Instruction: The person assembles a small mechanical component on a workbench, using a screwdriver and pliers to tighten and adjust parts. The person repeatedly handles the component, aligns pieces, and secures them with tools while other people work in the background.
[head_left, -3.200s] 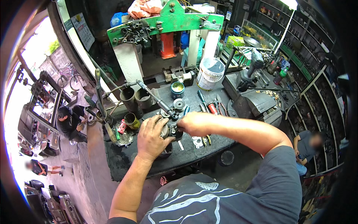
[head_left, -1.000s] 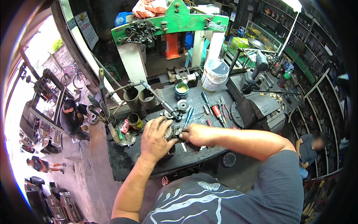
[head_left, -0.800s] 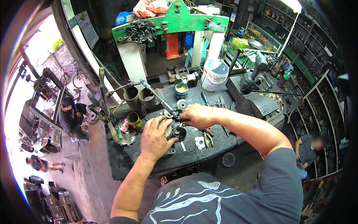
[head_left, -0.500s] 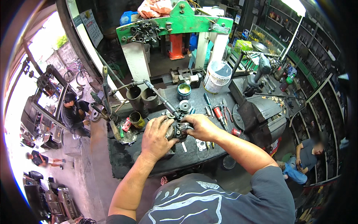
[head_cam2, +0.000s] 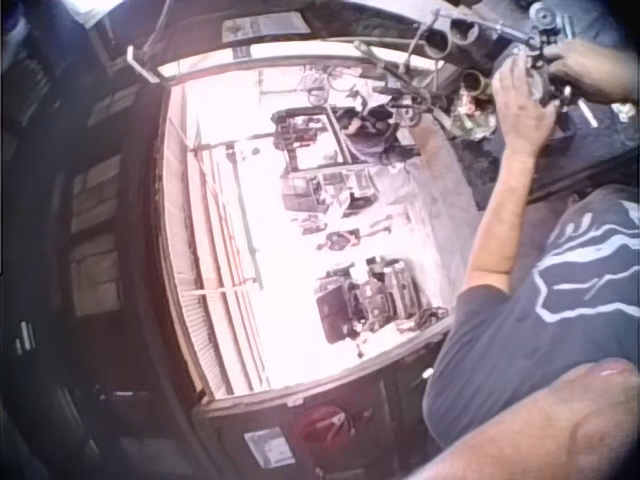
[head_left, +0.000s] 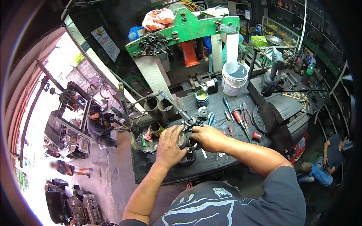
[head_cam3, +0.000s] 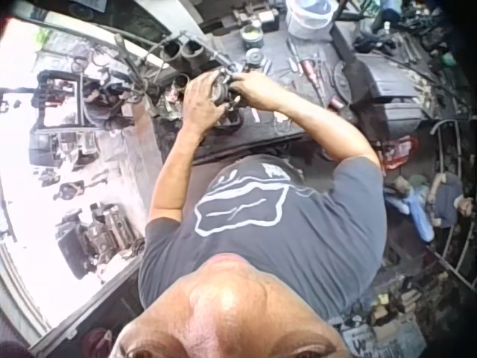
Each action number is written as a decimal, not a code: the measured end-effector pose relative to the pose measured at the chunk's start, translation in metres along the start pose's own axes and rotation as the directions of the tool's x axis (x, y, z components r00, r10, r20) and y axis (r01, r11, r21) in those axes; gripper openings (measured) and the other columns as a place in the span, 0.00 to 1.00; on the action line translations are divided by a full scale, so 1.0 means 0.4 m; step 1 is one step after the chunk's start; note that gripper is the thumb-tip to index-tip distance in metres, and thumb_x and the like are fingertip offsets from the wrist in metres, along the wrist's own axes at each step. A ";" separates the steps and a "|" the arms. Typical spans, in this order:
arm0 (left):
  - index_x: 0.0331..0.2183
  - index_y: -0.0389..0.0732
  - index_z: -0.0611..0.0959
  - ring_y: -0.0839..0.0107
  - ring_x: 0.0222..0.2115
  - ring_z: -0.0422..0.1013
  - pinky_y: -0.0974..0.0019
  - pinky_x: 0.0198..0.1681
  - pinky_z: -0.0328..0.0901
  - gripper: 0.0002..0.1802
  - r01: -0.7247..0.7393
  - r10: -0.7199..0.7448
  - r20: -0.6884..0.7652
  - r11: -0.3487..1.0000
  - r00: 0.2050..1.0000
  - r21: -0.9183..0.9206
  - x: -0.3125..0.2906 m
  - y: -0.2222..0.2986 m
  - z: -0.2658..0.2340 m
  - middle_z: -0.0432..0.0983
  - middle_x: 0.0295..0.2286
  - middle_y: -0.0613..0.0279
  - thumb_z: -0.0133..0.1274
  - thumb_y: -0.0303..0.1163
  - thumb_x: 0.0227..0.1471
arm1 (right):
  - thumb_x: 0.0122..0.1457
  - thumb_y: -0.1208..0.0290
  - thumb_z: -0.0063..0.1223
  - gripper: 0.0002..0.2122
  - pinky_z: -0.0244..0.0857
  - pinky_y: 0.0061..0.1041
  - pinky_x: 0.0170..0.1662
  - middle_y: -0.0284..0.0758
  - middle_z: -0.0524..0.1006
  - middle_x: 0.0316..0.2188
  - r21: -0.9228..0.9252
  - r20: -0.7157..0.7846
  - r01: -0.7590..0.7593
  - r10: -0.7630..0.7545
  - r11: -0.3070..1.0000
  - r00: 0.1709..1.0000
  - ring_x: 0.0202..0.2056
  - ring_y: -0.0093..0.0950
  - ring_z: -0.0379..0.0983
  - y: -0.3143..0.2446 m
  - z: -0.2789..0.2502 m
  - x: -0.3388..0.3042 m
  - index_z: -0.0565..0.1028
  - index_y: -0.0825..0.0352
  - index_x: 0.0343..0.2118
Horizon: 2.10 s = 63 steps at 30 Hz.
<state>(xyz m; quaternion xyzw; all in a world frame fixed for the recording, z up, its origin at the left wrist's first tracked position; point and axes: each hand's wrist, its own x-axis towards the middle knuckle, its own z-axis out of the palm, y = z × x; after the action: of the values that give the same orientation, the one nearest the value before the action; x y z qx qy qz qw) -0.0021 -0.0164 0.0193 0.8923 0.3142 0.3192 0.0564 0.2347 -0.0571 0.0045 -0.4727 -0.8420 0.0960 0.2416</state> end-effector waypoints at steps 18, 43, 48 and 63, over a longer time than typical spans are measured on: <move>0.61 0.43 0.82 0.49 0.59 0.74 0.47 0.65 0.68 0.48 0.020 -0.021 0.019 0.997 1.000 0.073 0.007 0.014 0.002 0.77 0.58 0.52 0.81 0.35 0.36 | 0.53 0.74 0.71 0.17 0.77 0.47 0.52 0.48 0.82 0.41 0.297 -0.042 -0.013 0.027 0.955 0.999 0.47 0.52 0.82 0.043 0.033 -0.005 0.86 0.69 0.47; 0.60 0.42 0.83 0.48 0.60 0.74 0.47 0.66 0.67 0.44 0.036 -0.037 0.020 0.998 0.999 0.057 0.007 0.013 0.005 0.78 0.59 0.52 0.80 0.35 0.39 | 0.53 0.77 0.68 0.14 0.76 0.48 0.51 0.45 0.79 0.40 0.381 -0.111 -0.105 0.158 0.919 0.981 0.46 0.51 0.81 0.009 0.052 -0.026 0.86 0.67 0.44; 0.60 0.41 0.83 0.48 0.60 0.74 0.47 0.66 0.67 0.45 0.034 -0.034 0.006 0.997 0.999 0.062 0.009 0.014 0.006 0.78 0.59 0.52 0.80 0.36 0.38 | 0.56 0.76 0.67 0.13 0.76 0.49 0.49 0.45 0.78 0.40 0.372 -0.211 -0.103 0.192 0.922 0.958 0.45 0.50 0.81 0.006 0.057 -0.028 0.86 0.68 0.45; 0.59 0.41 0.84 0.49 0.61 0.74 0.48 0.67 0.67 0.44 0.060 -0.062 0.022 0.995 0.998 0.078 0.009 0.018 0.004 0.79 0.59 0.52 0.81 0.39 0.39 | 0.56 0.77 0.66 0.14 0.77 0.49 0.47 0.44 0.78 0.42 0.363 -0.228 -0.073 0.164 0.929 0.960 0.44 0.51 0.82 0.006 0.077 -0.029 0.84 0.68 0.46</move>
<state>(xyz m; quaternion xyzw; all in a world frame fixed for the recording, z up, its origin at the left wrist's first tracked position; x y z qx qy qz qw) 0.0048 -0.0198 0.0220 0.8877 0.3526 0.2940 0.0352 0.2264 -0.0636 -0.0267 -0.4807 -0.7429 0.1980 0.4217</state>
